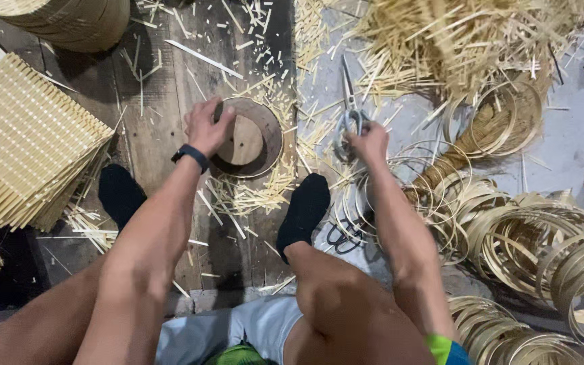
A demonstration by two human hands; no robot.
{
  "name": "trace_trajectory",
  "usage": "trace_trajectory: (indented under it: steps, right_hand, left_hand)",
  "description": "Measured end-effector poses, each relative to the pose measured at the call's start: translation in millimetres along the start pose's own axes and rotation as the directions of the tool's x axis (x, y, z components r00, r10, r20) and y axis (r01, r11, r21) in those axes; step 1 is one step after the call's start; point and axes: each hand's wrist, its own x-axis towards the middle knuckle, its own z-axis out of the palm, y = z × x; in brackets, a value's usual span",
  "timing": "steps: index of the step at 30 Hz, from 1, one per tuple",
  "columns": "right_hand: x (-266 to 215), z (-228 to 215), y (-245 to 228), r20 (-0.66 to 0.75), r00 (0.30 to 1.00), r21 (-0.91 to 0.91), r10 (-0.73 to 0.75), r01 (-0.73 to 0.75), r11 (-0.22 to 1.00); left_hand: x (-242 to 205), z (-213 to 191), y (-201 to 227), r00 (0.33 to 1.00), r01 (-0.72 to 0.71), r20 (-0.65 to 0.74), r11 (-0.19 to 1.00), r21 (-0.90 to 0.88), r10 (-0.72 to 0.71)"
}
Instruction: The person weaves and assembles bamboo baskets by hand, using a pair of shears to trim excess bamboo strips and securing circular frames to woven bamboo mats.
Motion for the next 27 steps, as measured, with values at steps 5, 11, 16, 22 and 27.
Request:
trace_trajectory:
  steps: [5,11,16,22,27]
  right_hand:
    - [-57,32,-49,0.135,0.942,0.457,-0.306,0.215,0.863]
    - [-61,76,-74,0.302,0.915,0.562,-0.267,0.055,0.825]
    - [-64,68,-86,0.355,0.919,0.605,-0.169,-0.089,0.791]
    - [-81,58,-95,0.269,0.944,0.635,-0.190,-0.026,0.772]
    - [-95,60,-72,0.465,0.867,0.626,-0.182,-0.176,0.759]
  left_hand:
    - [39,41,20,0.984,0.146,0.107,0.988,-0.044,-0.141]
    - [32,65,43,0.993,0.041,0.109,0.999,-0.001,-0.040]
    - [32,69,44,0.996,0.062,0.063,0.998,-0.010,-0.061]
    - [32,68,40,0.990,0.129,0.058,0.990,-0.065,-0.125]
    - [-10,44,-37,0.930,-0.108,-0.354,0.994,0.000,0.101]
